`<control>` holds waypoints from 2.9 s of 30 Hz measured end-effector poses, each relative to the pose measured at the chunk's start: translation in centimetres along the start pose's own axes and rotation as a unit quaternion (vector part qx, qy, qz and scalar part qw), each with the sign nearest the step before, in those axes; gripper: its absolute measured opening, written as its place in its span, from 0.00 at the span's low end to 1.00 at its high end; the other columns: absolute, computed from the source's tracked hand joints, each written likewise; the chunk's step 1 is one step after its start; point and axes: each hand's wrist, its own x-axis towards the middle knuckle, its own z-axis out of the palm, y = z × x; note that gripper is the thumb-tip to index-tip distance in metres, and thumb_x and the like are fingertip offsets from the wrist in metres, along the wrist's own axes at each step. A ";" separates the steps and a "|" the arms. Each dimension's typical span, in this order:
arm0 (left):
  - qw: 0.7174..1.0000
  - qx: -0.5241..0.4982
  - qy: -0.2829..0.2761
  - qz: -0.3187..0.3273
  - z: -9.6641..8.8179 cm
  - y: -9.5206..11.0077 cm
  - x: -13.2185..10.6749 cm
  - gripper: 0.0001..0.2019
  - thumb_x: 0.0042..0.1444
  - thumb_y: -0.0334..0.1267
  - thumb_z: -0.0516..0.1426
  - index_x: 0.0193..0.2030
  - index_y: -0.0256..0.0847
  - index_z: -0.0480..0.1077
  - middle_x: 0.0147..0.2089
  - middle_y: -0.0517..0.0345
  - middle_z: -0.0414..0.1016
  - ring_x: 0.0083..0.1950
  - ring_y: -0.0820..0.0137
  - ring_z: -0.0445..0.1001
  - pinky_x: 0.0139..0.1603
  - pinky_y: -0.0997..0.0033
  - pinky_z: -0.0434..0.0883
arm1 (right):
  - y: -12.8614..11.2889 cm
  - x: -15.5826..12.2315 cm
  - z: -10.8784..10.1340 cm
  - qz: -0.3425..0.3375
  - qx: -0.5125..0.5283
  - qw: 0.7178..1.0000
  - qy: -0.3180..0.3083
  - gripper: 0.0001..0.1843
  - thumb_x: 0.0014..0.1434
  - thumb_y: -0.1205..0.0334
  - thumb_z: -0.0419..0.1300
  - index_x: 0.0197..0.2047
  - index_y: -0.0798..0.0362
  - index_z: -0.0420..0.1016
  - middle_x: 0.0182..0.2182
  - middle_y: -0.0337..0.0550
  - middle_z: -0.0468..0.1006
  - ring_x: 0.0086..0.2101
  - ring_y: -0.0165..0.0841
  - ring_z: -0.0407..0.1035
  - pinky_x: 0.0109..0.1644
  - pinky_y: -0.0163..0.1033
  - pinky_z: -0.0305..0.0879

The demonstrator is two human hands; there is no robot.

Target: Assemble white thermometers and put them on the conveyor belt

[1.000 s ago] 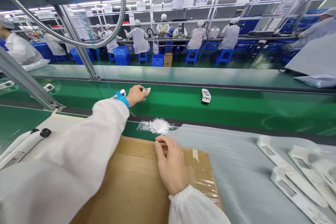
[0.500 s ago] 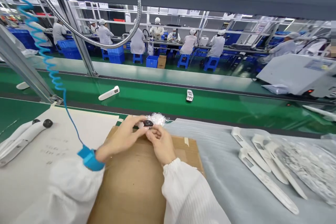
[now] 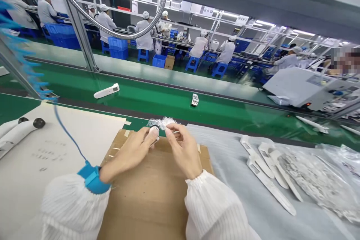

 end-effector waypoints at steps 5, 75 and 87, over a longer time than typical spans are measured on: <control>0.996 -0.033 -0.060 0.058 0.2 -1.2 0.0 0.13 0.59 0.39 0.57 0.51 0.43 0.67 0.47 0.55 0.76 0.45 0.62 0.74 0.43 0.67 0.66 | -0.3 0.3 -0.6 -0.206 -0.213 0.954 -0.046 0.07 0.65 0.58 0.59 0.45 0.47 0.75 0.41 0.41 0.75 0.37 0.32 0.68 0.44 0.41 0.60; 0.972 0.213 -0.070 0.072 2.7 -0.6 -0.7 0.20 0.65 0.50 0.47 0.54 0.43 0.70 0.41 0.44 0.78 0.40 0.48 0.77 0.36 0.56 0.68 | 1.8 0.9 2.9 0.250 0.437 0.862 0.057 0.35 0.55 0.24 0.45 0.26 0.49 0.69 0.18 0.41 0.68 0.25 0.38 0.68 0.38 0.49 0.71; 0.979 0.146 0.086 0.112 1.3 -0.5 -0.3 0.25 0.58 0.55 0.59 0.58 0.48 0.64 0.53 0.58 0.76 0.51 0.57 0.74 0.46 0.61 0.68 | 0.3 -0.8 2.6 0.199 0.542 0.809 -0.108 0.19 0.58 0.45 0.64 0.43 0.52 0.75 0.42 0.44 0.77 0.48 0.38 0.70 0.54 0.43 0.67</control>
